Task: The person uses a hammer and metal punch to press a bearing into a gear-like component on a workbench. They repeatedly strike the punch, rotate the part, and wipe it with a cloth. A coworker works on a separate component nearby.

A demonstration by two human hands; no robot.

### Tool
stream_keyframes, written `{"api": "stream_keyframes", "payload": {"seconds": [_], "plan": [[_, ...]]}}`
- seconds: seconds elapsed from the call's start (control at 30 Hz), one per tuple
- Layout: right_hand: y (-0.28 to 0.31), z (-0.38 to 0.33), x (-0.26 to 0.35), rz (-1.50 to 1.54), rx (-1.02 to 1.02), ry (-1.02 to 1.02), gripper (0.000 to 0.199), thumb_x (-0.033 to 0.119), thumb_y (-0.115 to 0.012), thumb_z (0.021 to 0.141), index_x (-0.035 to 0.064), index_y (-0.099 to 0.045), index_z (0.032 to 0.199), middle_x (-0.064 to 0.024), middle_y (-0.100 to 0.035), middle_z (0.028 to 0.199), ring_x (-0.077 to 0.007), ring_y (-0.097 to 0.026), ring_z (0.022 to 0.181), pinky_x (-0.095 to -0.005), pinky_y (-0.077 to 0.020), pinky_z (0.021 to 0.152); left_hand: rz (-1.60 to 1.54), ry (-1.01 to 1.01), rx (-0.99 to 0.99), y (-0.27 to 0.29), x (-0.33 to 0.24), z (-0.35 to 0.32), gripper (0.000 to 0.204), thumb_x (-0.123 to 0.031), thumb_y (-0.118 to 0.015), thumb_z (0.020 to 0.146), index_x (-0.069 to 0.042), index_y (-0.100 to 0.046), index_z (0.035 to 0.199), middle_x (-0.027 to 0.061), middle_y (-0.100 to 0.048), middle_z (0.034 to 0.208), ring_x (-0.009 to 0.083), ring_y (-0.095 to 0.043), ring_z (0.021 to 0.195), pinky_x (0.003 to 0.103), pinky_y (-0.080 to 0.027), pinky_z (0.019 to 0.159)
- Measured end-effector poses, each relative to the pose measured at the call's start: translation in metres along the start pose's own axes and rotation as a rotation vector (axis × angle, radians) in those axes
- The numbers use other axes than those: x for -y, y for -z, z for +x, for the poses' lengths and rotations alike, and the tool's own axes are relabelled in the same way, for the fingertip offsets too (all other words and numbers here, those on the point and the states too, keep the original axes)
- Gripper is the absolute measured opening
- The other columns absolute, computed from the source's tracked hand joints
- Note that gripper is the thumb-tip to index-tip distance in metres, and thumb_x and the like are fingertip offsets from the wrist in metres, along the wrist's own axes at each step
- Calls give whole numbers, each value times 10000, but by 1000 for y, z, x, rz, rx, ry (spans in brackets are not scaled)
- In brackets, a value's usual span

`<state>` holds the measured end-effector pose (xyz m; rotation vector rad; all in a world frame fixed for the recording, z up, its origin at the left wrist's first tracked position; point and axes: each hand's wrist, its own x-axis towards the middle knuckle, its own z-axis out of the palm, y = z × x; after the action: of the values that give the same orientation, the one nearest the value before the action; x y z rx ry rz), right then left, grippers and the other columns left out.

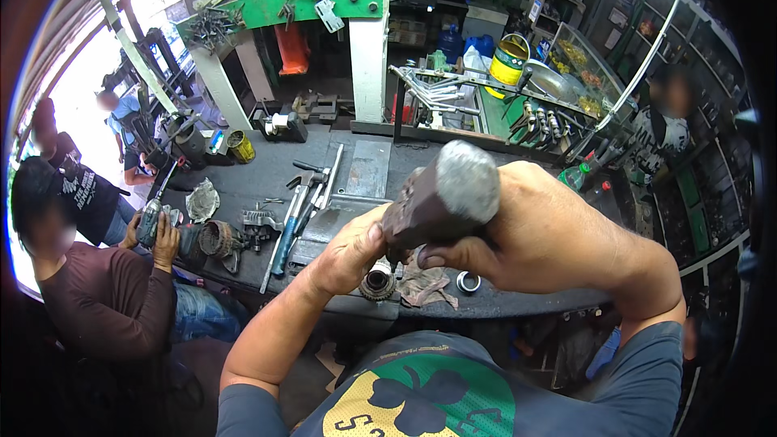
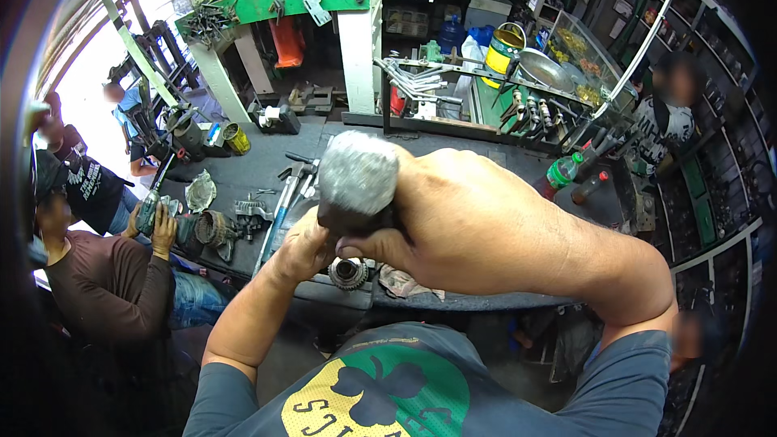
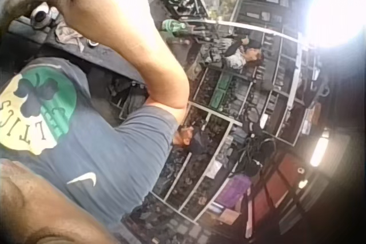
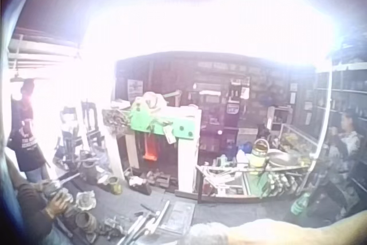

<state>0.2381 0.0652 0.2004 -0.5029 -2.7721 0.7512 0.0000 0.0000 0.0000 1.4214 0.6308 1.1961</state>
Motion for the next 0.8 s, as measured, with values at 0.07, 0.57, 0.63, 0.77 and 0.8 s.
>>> {"api": "stream_keyframes", "payload": {"seconds": [0.07, 0.57, 0.63, 0.77, 0.8], "plan": [[-3, -3, -1, 31, -58, 1, 415, 314, -860, 970, 70, -701, 1266, -208, -791, 1002, -453, -763, 961, -509, -611, 842, -42, -9, -46, 4, 1, -6, 835, -629, -625, 1106, -12, -424, 1631, 74, -646, 1257, 154, -589, 1111, 341, -496, 1001], [13, 8, 13, -57, -22, -9, 358, 329, -879, 968, 79, -773, 1202, -144, -802, 1089, -393, -772, 1005, -458, -617, 901, -136, 39, -75, -9, 7, -7, 977, -778, -672, 1004, 34, -555, 1537, 83, -697, 1308, 133, -649, 1136, 277, -537, 957], [9, 14, 11, -6, 75, -96, 345, 312, -860, 983, 68, -758, 1205, -166, -796, 1082, -410, -768, 1016, -479, -613, 914, -153, 59, -46, -11, 6, -5, 1019, -786, -667, 1002, 50, -532, 1569, 118, -694, 1400, 154, -661, 1214, 289, -543, 1003], [14, 15, 14, -55, 121, -100, 311, 233, -852, 978, 57, -749, 1214, -175, -800, 1055, -387, -784, 979, -456, -624, 895, -136, -3, -94, -14, 12, -5, 981, -754, -659, 1026, 52, -536, 1572, 136, -682, 1427, 162, -656, 1236, 292, -539, 1005], [21, 12, 20, -96, 85, -64, 305, 208, -857, 969, 56, -754, 1214, -164, -806, 1042, -359, -795, 948, -431, -632, 870, -136, -30, -118, -22, 11, -3, 956, -755, -657, 1027, 47, -563, 1538, 121, -698, 1366, 146, -661, 1175, 281, -539, 958]]}}
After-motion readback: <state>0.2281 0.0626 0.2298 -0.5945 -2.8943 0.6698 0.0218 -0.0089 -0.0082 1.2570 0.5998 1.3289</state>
